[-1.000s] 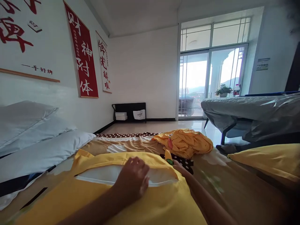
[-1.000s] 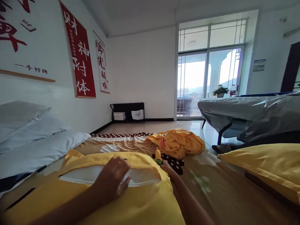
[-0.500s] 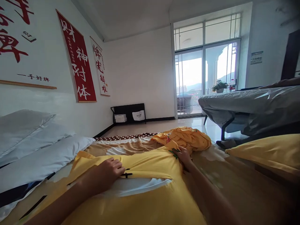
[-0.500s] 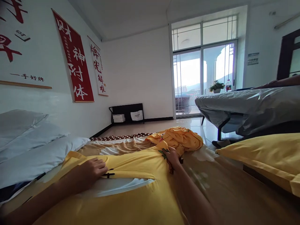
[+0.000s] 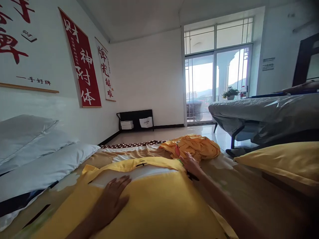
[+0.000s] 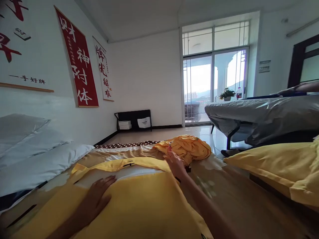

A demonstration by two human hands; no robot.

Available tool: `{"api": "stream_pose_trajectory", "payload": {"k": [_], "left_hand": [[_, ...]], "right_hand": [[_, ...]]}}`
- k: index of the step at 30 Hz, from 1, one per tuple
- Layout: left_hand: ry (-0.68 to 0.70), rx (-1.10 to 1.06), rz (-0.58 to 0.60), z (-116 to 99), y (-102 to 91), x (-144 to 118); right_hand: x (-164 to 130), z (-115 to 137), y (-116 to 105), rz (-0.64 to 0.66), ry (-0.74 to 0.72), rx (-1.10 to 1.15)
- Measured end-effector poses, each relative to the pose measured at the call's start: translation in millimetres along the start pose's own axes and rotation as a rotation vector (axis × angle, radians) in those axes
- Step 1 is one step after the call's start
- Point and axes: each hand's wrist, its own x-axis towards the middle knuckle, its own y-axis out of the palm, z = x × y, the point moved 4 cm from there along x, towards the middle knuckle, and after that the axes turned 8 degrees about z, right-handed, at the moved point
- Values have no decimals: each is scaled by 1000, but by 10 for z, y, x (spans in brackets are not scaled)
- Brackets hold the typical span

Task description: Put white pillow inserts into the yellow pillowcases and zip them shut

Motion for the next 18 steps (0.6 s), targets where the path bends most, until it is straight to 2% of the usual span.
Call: {"api": "stream_pose_trajectory", "payload": {"k": [3,5,6,8,11,14,16,18], "left_hand": [[-58,-63,-109,-14,111,50],[-92,-112,-153,3,58,81],[-113,-127,-164,39,4,86],[-182,-106,-164,185,-129,60],[-370,-53,-92,545,-294,-79],[-515,-212,9,823,-383,-240],[-566,-284,-71,863,-548,-292],[-611,-247,-310,813,-866,-329]], "right_hand": [[-340,402,251,166,-220,-97],[-613,629,481,294,-411,-266],[-736,685,579,316,-462,-370],[-897,681,694,255,-426,-561],[-943,575,715,141,-251,-742],[-832,631,663,117,-181,-806],[-712,799,587,46,-150,-804],[-591,1039,478,-79,-125,-781]]}}
